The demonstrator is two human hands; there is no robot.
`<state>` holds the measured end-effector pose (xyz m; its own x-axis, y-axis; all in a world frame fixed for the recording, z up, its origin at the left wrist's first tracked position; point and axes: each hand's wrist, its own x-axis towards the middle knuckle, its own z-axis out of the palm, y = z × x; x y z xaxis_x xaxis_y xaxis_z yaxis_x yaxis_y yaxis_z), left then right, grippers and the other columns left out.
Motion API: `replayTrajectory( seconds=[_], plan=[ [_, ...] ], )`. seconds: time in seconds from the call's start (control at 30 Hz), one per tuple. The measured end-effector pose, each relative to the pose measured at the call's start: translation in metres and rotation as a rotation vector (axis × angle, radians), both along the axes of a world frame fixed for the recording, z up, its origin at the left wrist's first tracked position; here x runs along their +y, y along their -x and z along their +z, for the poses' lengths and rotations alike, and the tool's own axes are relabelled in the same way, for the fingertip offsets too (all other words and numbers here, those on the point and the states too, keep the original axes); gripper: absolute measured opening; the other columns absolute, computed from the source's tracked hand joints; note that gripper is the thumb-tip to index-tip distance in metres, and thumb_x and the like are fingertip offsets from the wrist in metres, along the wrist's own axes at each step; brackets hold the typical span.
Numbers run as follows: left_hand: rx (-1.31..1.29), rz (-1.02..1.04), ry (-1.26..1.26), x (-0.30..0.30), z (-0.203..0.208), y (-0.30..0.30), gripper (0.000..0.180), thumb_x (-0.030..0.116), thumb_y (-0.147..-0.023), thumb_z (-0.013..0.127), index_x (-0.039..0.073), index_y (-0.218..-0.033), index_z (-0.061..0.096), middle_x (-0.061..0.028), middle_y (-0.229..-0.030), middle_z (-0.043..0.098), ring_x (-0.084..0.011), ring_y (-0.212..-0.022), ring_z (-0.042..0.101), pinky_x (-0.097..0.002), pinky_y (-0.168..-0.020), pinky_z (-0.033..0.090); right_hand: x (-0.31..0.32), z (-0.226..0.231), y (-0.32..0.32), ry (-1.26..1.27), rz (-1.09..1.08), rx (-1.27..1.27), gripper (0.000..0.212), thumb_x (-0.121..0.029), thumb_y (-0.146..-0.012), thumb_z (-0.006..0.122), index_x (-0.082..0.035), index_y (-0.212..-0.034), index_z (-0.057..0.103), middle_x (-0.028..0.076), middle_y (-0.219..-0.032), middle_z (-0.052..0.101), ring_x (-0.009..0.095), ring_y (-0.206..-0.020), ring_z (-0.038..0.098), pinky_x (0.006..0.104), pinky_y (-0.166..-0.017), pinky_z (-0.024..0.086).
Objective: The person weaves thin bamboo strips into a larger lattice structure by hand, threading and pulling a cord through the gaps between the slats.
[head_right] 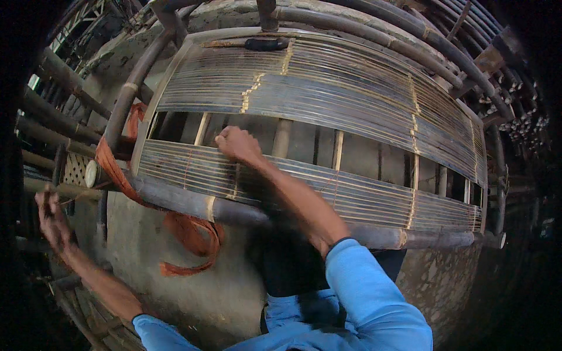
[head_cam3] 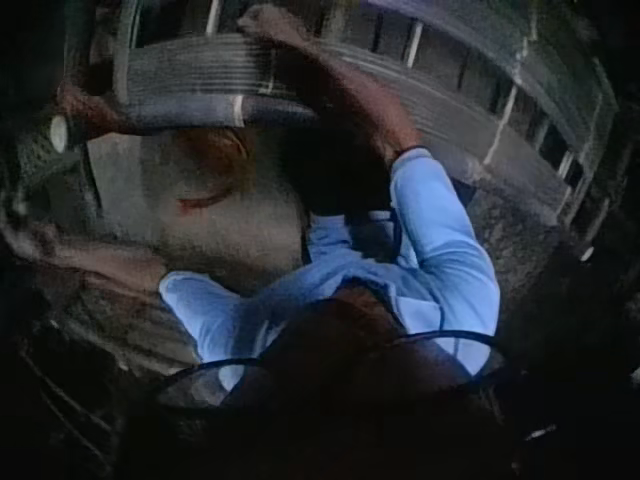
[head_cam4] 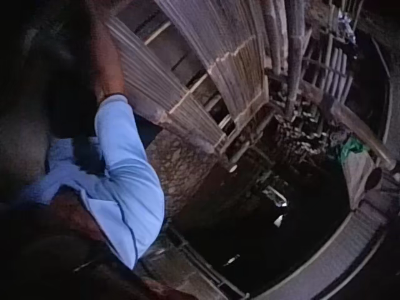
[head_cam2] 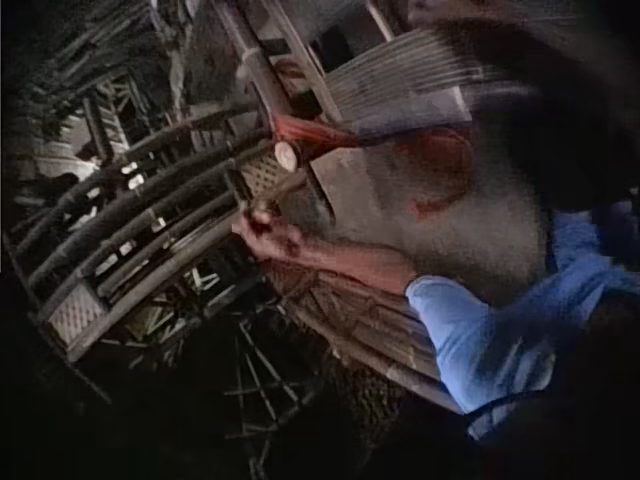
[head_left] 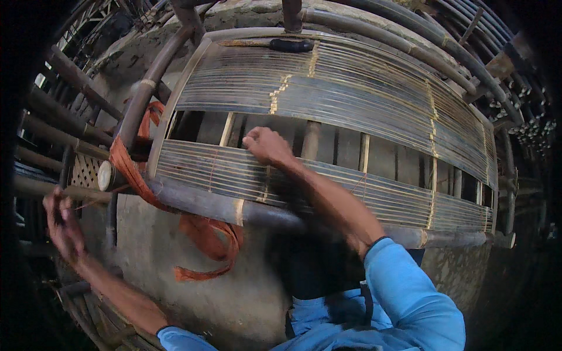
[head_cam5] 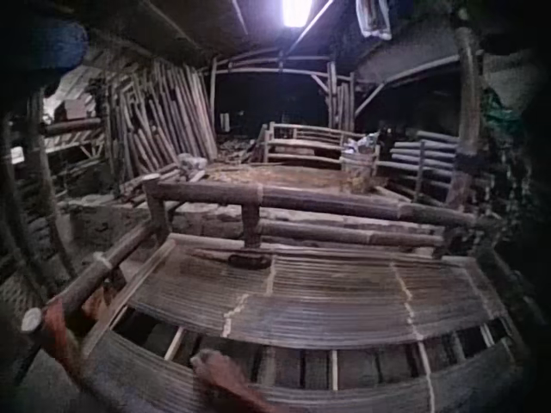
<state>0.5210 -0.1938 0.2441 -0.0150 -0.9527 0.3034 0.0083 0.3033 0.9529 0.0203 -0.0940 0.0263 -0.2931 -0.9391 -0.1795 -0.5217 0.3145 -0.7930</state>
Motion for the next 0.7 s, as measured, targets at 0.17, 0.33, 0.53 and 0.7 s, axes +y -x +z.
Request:
replayTrajectory(
  seconds=[0.17,0.33,0.53,0.7],
  plan=[
    [-1.059,-0.114,0.196,-0.046,-0.084,0.242,0.034,0.013,-0.092,0.056,0.003,-0.119,0.073,-0.0106,-0.111,0.075,-0.0205,-0.098,0.070,-0.0319,-0.087,0.052,-0.033,-0.015,-0.010,-0.125,-0.052,0.065,0.045,-0.033,-0.090,0.060,-0.004,-0.123,0.066,0.028,-0.119,0.069,0.047,-0.115,0.065,0.0548,-0.100,0.051],
    [-1.305,-0.083,0.060,-0.071,-0.213,0.326,0.018,0.009,-0.075,0.072,0.007,-0.092,0.077,-0.0195,-0.097,0.076,-0.0381,-0.097,0.073,-0.0451,-0.086,0.057,-0.061,-0.019,-0.026,-0.099,0.014,0.066,0.044,-0.025,-0.084,0.062,-0.002,-0.121,0.067,0.031,-0.119,0.068,0.048,-0.112,0.066,0.0547,-0.097,0.053],
    [-1.245,-0.280,-0.107,-0.057,-0.217,0.351,0.027,0.022,-0.075,0.079,0.010,-0.099,0.078,-0.0194,-0.094,0.076,-0.0364,-0.096,0.074,-0.0442,-0.086,0.058,-0.065,-0.020,-0.023,-0.184,-0.070,-0.025,0.036,-0.027,-0.087,0.059,0.000,-0.104,0.075,0.028,-0.112,0.072,0.047,-0.113,0.066,0.0536,-0.097,0.053],
    [-1.273,-0.133,0.057,-0.052,-0.198,0.326,0.033,0.024,-0.077,0.077,0.010,-0.107,0.078,-0.0188,-0.101,0.076,-0.0365,-0.095,0.073,-0.0426,-0.088,0.057,-0.052,-0.015,-0.026,0.042,-0.111,-0.011,0.032,-0.026,-0.091,0.058,0.000,-0.094,0.076,0.023,-0.095,0.075,0.039,-0.096,0.073,0.0462,-0.086,0.057]
  ],
)
